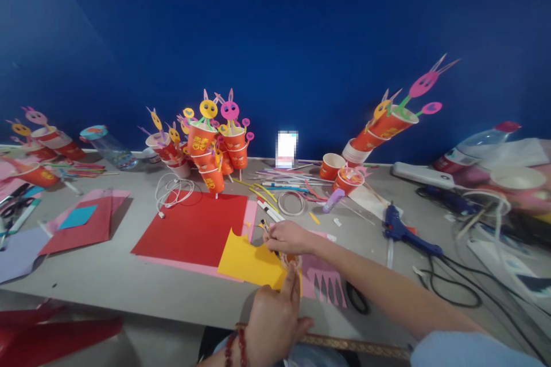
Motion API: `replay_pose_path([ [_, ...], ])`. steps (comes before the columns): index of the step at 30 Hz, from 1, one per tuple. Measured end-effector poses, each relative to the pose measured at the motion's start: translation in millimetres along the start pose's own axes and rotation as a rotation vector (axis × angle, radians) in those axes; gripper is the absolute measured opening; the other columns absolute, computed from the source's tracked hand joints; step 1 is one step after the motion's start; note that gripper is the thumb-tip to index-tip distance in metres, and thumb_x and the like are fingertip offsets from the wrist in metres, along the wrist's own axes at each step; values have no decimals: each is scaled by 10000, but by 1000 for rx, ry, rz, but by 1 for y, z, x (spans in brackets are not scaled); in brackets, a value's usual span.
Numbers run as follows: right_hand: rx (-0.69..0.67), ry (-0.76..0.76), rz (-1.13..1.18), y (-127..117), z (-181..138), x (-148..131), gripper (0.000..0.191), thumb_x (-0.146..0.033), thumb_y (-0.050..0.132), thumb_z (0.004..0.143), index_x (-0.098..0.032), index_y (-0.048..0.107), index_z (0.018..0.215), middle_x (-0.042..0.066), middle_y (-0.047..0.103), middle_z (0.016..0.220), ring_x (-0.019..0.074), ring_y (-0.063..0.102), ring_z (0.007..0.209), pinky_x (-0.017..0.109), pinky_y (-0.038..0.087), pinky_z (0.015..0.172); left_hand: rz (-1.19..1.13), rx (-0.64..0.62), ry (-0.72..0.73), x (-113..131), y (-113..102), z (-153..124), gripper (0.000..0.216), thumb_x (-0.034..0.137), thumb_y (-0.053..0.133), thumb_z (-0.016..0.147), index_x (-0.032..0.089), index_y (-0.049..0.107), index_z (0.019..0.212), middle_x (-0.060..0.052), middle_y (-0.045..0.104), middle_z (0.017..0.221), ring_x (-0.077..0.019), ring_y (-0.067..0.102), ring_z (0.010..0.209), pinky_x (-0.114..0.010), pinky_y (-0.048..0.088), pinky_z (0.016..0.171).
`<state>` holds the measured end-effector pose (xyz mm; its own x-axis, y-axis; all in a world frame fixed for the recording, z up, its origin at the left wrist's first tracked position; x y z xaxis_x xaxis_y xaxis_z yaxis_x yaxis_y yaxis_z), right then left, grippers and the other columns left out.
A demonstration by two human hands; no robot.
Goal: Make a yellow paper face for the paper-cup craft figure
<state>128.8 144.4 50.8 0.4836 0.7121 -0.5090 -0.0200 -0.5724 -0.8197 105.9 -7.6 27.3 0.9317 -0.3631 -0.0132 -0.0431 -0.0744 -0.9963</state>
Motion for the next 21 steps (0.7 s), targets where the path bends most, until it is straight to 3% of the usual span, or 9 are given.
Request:
replay_pose_path([
  [6,89,-13,84,-6,-3,6,383,-186,476,924,-180,718,627,29,750,787,173,674,741,240,445,701,-21,-12,3,0,1,0,789,646,542,903,110,451,1475,-300,548,1360,-252,675,677,-365,518,525],
  [13,426,89,200,-22,-35,27,439,-247,335,1013,-177,655,721,44,733,902,160,674,774,238,469,725,-17,29,-7,-4,3,1,692,614,538,925,129,531,1418,-243,600,1324,-230,678,687,-354,533,556],
  [16,560,144,223,-19,-61,34,471,-310,285,1044,-187,624,740,52,723,865,175,669,759,264,487,724,-39,103,20,-10,2,8,464,445,566,972,167,591,1343,-162,643,1276,-212,685,779,-327,549,632],
  [18,727,195,270,-12,-83,40,370,-364,360,1032,-208,642,851,33,714,830,186,664,751,277,503,713,-45,130,29,-13,4,15,350,294,601,966,188,604,1300,-106,662,1227,-195,684,840,-305,550,689],
  [21,859,217,259,10,-111,44,296,-350,408,1014,-230,676,976,56,741,922,229,690,884,338,539,818,-5,112,-14,-17,11,27,434,110,622,905,186,554,1328,-86,648,1207,-179,682,812,-283,542,671],
])
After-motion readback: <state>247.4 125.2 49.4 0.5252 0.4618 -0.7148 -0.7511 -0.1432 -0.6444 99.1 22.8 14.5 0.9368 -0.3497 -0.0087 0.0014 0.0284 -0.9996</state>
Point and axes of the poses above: each hand's wrist, its own z-axis towards the middle knuckle, its own y-axis out of the palm, x = y × z, the point moved 4 cm from there along z, towards the middle knuckle
